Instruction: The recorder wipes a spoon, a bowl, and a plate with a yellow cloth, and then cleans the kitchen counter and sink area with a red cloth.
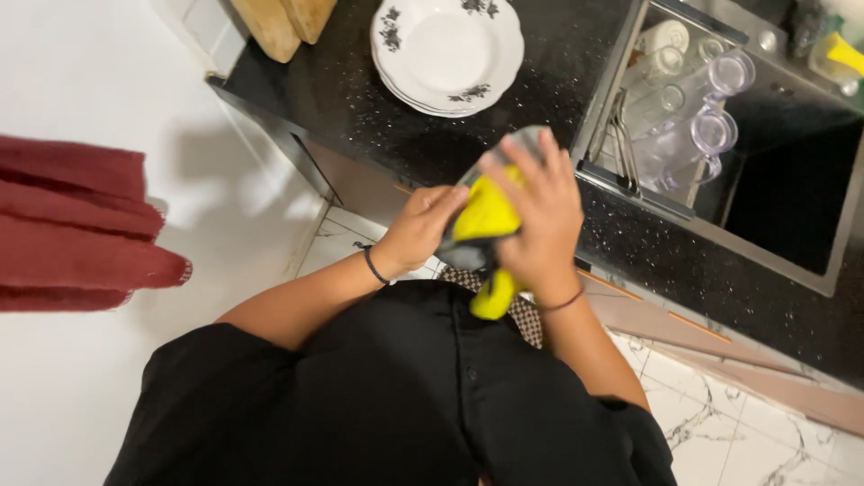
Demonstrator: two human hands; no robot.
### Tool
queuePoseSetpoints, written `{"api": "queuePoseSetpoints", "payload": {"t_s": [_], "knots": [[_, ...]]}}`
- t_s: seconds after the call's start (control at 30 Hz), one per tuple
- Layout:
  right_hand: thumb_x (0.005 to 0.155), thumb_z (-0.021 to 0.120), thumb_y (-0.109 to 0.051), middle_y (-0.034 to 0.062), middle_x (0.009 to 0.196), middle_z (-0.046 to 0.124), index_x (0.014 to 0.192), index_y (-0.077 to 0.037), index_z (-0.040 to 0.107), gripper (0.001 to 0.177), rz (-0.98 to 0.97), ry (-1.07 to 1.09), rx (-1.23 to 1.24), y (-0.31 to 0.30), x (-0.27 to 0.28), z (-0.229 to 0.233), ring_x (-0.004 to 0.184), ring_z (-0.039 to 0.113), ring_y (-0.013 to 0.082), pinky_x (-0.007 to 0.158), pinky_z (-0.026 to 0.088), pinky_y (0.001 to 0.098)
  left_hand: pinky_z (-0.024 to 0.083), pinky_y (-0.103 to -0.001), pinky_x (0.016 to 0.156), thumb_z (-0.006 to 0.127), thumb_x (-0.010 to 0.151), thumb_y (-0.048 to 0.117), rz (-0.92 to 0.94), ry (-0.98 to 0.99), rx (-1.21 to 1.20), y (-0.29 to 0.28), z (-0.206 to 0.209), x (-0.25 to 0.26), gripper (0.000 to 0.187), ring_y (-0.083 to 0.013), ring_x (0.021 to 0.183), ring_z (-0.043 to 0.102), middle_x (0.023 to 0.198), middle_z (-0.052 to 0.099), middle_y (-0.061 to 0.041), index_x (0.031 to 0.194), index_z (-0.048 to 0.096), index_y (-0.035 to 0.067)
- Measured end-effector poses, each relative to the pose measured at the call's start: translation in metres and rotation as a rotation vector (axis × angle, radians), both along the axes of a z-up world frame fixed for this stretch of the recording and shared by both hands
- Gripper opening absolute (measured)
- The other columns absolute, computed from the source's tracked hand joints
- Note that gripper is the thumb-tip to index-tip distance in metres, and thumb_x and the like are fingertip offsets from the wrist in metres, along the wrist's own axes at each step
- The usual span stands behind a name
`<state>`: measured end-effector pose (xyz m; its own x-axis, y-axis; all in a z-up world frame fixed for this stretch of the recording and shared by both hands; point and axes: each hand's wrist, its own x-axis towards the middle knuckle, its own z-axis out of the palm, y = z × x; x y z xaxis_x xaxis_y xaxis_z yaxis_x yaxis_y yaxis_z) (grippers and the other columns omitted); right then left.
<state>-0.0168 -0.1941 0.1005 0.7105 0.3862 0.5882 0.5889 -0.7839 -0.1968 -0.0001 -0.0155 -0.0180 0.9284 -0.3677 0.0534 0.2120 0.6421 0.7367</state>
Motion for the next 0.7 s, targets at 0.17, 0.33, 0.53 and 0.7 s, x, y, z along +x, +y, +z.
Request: {"api": "queuePoseSetpoints", "payload": {"t_s": [0.17,0.33,0.53,0.7], "knots": [[0.096,0.054,-0.014,0.0109,0.144,0.065,0.137,-0.008,0.066,0.044,0.071,0.578,0.821,-0.047,0.062,-0.035,0.143,0.053,0.0323,0.124,0.038,0.0434,0.054,-0.03,0.085,0.055,0.111,0.026,-0.028,-0.072,0.308,0.011,0.014,-0.001,0.036,-0.0118,0.096,0.065,0.107,0.074,-0.006,0.116,0.072,-0.005],[0.108,0.054,-0.03,0.0132,0.147,0.058,0.146,-0.005,0.056,0.045,0.107,0.754,1.503,-0.054,0.066,-0.117,0.137,0.052,0.0278,0.119,0.041,0.0436,0.055,-0.039,0.099,0.057,0.104,0.036,0.045,0.145,0.025,0.014,0.025,0.004,0.047,-0.0231,0.112,0.067,0.123,0.072,-0.012,0.127,0.065,-0.003],[0.111,0.049,-0.046,0.0112,0.171,0.033,0.163,-0.015,0.037,0.061,0.05,0.182,1.118,-0.018,0.003,-0.147,0.161,0.027,0.0272,0.135,0.02,0.0465,0.051,-0.043,0.108,0.055,0.1,0.046,0.251,0.33,-0.184,-0.001,0.026,-0.002,0.061,-0.023,0.125,0.062,0.137,0.063,-0.009,0.142,0.051,0.001],[0.104,0.064,-0.041,0.0124,0.166,0.033,0.151,-0.025,0.052,0.051,0.05,-0.171,0.31,-0.022,-0.024,-0.091,0.162,0.017,0.0364,0.132,0.012,0.0596,0.051,-0.042,0.11,0.053,0.108,0.04,0.314,0.214,-0.189,-0.021,0.01,-0.009,0.055,-0.0236,0.124,0.062,0.139,0.062,-0.012,0.143,0.052,-0.004]]}}
